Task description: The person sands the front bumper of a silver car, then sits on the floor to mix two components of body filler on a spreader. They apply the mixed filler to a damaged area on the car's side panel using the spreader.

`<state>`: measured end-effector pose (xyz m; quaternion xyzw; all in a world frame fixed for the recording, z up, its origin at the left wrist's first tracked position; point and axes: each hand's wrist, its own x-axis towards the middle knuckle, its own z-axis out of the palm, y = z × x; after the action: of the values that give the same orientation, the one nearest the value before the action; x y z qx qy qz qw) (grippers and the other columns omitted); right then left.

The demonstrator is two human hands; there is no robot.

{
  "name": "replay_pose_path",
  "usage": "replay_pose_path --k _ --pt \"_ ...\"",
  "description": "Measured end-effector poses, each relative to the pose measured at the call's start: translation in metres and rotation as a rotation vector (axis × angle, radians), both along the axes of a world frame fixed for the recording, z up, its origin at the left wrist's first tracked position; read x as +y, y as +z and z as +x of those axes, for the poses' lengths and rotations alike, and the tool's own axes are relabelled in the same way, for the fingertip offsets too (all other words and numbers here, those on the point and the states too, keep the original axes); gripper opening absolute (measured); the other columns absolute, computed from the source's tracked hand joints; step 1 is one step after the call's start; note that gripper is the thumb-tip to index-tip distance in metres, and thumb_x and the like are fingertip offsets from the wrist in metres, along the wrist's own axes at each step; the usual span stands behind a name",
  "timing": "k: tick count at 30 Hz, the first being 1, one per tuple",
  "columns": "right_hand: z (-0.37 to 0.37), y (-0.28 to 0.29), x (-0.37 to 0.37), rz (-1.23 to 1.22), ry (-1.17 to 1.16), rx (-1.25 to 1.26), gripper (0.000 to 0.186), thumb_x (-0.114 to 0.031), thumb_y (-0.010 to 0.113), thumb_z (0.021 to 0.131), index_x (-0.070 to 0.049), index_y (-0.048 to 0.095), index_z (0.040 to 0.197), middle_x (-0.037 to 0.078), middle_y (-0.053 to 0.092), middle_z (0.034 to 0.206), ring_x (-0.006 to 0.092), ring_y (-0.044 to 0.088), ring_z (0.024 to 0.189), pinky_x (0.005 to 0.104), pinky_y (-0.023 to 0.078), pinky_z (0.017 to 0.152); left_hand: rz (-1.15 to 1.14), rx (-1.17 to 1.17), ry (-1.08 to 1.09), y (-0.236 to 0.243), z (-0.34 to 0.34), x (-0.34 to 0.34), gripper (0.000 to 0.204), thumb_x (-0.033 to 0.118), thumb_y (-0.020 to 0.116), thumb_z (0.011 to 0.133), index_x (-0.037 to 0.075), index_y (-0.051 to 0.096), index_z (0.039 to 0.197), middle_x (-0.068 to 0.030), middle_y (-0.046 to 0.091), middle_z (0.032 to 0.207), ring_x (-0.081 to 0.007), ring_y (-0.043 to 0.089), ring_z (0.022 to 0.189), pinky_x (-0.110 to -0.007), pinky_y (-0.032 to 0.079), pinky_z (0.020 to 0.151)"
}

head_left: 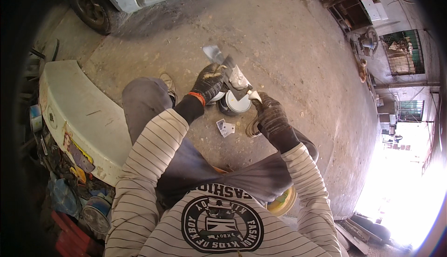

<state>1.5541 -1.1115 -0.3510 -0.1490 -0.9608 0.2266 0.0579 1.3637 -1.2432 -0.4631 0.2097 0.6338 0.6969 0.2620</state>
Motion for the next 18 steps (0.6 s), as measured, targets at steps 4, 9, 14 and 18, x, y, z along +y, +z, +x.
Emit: replay_pose_path --k 4,9,14,18 --pt "-0.002 0.007 -0.004 -0.029 -0.009 -0.083 0.016 -0.01 0.058 0.092 -0.007 0.061 0.107 0.017 0.065 0.091 0.0318 0.064 0.084 0.035 0.048 0.071 -0.06 0.181 -0.02 0.014 0.003 -0.005 0.029 0.028 0.048 0.098 0.0 0.057 0.102 -0.0142 0.063 0.086 -0.0212 0.066 0.069 -0.032 0.057 0.061" --pt "-0.002 0.008 -0.005 0.05 0.026 -0.094 0.015 -0.014 0.057 0.093 -0.007 0.061 0.106 0.016 0.065 0.088 0.0304 0.064 0.08 0.0349 0.048 0.068 -0.329 0.457 0.012 0.029 0.008 -0.013 0.038 0.031 0.047 0.099 -0.003 0.057 0.111 -0.0223 0.062 0.102 -0.0312 0.062 0.095 -0.036 0.05 0.084" --pt "-0.003 0.004 -0.003 0.076 0.052 -0.092 0.015 -0.014 0.057 0.093 -0.01 0.061 0.106 0.015 0.063 0.083 0.0295 0.062 0.074 0.0353 0.047 0.064 -0.388 0.868 -0.013 0.025 0.004 -0.016 0.037 0.029 0.047 0.099 -0.005 0.058 0.109 -0.024 0.061 0.109 -0.0362 0.058 0.1 -0.037 0.046 0.089" --pt "-0.004 0.007 -0.003 0.103 0.039 -0.139 0.015 -0.013 0.058 0.092 -0.011 0.061 0.106 0.015 0.063 0.081 0.03 0.062 0.072 0.0363 0.047 0.062 -0.348 0.774 0.01 0.018 0.006 -0.014 0.036 0.028 0.047 0.099 -0.005 0.059 0.108 -0.0229 0.062 0.106 -0.0351 0.059 0.098 -0.036 0.046 0.087"
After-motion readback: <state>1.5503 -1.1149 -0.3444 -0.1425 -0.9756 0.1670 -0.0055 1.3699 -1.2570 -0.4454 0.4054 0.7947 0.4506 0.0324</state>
